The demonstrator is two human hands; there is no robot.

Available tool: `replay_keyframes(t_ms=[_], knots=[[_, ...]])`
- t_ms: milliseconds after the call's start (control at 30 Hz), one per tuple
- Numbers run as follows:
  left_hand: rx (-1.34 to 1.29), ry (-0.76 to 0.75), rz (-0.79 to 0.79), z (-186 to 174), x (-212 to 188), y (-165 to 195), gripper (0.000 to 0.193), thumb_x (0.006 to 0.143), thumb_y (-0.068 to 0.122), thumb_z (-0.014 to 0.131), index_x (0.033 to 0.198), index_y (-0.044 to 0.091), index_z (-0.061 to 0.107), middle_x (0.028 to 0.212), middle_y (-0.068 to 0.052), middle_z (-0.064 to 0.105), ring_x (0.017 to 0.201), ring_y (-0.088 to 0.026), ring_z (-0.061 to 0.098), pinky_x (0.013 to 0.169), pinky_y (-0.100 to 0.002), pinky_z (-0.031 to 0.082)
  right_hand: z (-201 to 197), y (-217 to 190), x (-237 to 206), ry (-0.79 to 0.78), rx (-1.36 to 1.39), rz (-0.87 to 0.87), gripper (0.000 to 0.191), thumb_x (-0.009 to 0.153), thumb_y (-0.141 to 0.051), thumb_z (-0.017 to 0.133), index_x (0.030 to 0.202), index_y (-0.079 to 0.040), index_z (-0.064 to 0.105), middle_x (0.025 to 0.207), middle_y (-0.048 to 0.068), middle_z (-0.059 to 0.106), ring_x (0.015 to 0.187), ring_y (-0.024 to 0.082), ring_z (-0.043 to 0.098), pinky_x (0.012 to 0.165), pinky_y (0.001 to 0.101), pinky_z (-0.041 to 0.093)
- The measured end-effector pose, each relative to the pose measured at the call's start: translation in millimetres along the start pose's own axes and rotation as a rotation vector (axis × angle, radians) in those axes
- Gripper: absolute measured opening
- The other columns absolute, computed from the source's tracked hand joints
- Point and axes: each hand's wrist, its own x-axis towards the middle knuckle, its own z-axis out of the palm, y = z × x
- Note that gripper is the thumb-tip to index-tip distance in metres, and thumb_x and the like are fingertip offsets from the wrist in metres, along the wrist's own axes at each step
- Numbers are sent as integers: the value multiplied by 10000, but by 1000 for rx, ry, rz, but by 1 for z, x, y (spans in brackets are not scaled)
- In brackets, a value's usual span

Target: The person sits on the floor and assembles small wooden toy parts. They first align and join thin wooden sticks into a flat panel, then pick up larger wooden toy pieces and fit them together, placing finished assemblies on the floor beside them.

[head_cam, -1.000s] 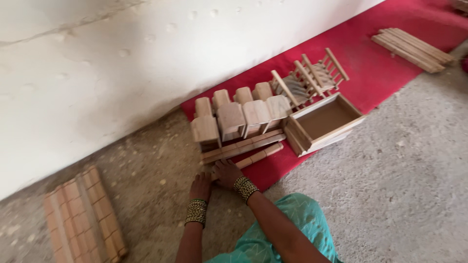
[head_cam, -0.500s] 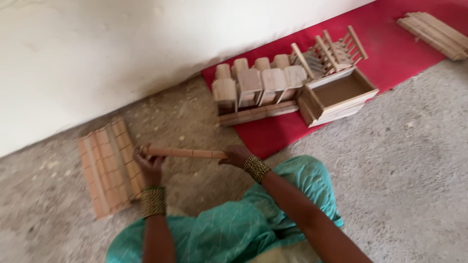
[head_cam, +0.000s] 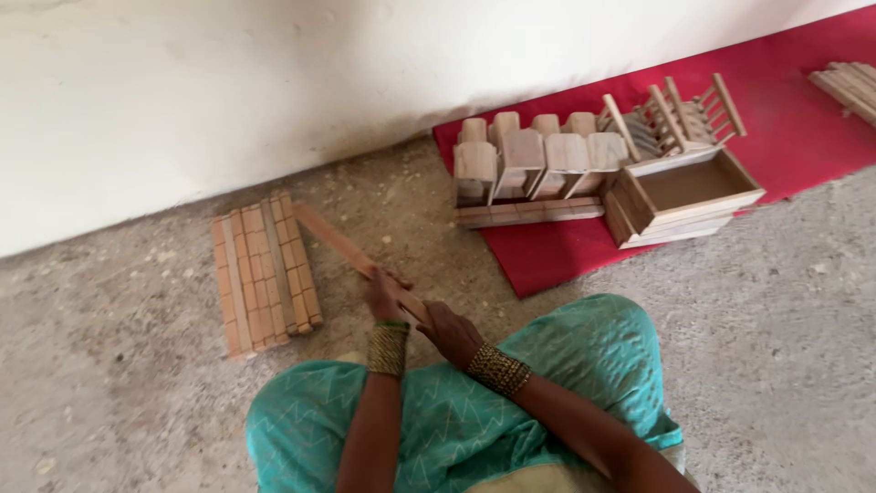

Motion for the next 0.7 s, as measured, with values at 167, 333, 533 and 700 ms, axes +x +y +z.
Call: replay_keyframes(t_ms=[167,333,533,700], knots=[[-165,277,-199,-22,10,42,581,1032,580,539,1143,11,510,733,-119,562,510,-234,500,496,-428,504,-5,12,5,75,-50,-109,271,1094,-201,450,1221,-63,646,1091,158,636,852,298,647,720,406,557],[43,-216,-399,-24,3,-1,328,1008,224,603,1146,-65,532,863,-152,643,713,-279,698,734,-487,654,-29,38,27,241,200,-30,300,1056,-43,473,1309,44,608,1028,203,524,824,306,568,733,423,514],[453,-640,-447,-15,-10,-39,426,1111,309,538,1225,-94,611,868,-171,656,679,-212,682,655,-388,636,-41,38,23,362,17,-7,455,918,101,454,1326,22,640,1035,191,490,791,272,579,629,394,521],[455,-568,-443,-13,-21,-35,407,1054,342,463,1211,-1,614,886,-108,708,630,-213,666,583,-397,607,-33,31,24,421,69,45,116,1017,-35,619,1125,8,628,949,148,634,804,268,665,683,385,578]])
